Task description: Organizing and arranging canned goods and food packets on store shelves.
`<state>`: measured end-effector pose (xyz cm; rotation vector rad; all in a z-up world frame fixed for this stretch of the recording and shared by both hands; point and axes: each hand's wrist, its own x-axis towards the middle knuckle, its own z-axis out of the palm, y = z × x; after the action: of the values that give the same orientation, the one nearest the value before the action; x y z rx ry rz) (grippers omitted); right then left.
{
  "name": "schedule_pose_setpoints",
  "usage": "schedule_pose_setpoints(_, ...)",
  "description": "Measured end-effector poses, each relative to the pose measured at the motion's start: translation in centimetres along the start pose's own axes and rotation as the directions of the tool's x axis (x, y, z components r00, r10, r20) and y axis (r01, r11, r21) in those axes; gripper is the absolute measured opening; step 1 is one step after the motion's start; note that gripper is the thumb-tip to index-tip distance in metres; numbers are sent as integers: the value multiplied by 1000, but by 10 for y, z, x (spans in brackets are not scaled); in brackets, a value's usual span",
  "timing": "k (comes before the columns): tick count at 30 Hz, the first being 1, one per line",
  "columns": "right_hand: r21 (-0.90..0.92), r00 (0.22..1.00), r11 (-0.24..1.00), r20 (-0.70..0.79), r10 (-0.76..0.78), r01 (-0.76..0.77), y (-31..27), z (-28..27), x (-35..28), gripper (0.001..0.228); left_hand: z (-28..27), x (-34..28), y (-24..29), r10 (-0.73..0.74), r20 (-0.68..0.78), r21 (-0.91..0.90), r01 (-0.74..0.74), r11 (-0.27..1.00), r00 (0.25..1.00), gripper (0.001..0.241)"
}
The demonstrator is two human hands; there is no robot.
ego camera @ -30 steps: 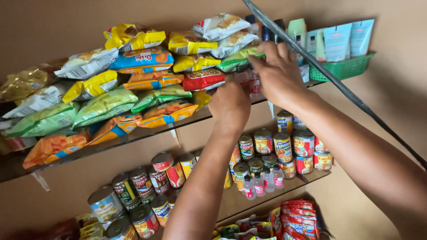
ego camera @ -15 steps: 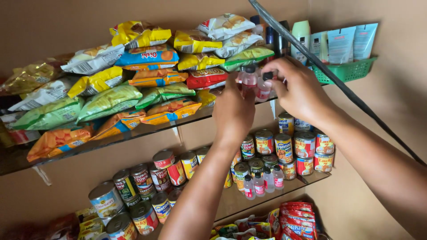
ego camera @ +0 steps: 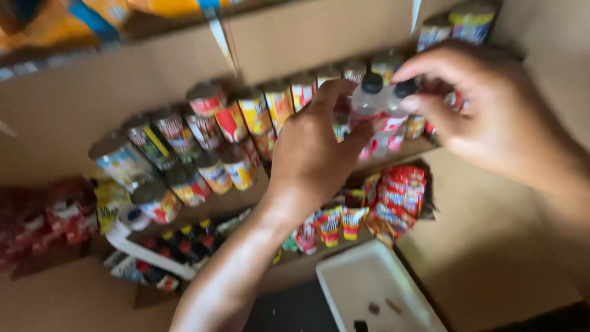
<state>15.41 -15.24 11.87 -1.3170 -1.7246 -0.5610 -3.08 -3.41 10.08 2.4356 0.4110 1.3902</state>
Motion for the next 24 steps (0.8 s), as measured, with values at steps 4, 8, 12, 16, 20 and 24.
schedule_pose_setpoints(4, 51, 977, 993, 193, 93, -104, 39, 62, -11, 26, 34, -27, -72, -79, 56, -39, 81, 996, 995, 46)
schedule_pose_setpoints(8, 106, 951, 989, 303, 65, -101, 70, 119, -19, 25, 57, -54, -120, -285, 49, 39, 283, 958, 957, 46)
schedule_pose_setpoints(12, 73, 953, 995, 300, 43, -67, 79, 155, -20, 26, 67, -67, -147, -427, 38, 60, 425, 903, 903, 45)
schedule_pose_setpoints(16, -107, 954, 974, 249, -169, 200, 98, 180, -20, 23, 80, -67, -163, -496, 26, 99, 491, 865, 868, 42)
schedule_pose_setpoints(20, -174, 961, 964, 226, -161, 203, 101, 181, -16, 24, 98, -57, -187, -477, -28, 113, 477, 872, 878, 47)
schedule_pose_setpoints(24, -231, 963, 949, 213, -167, 216, 106, 184, -16, 26, 116, -52, -223, -385, -40, 114, 387, 915, 922, 51)
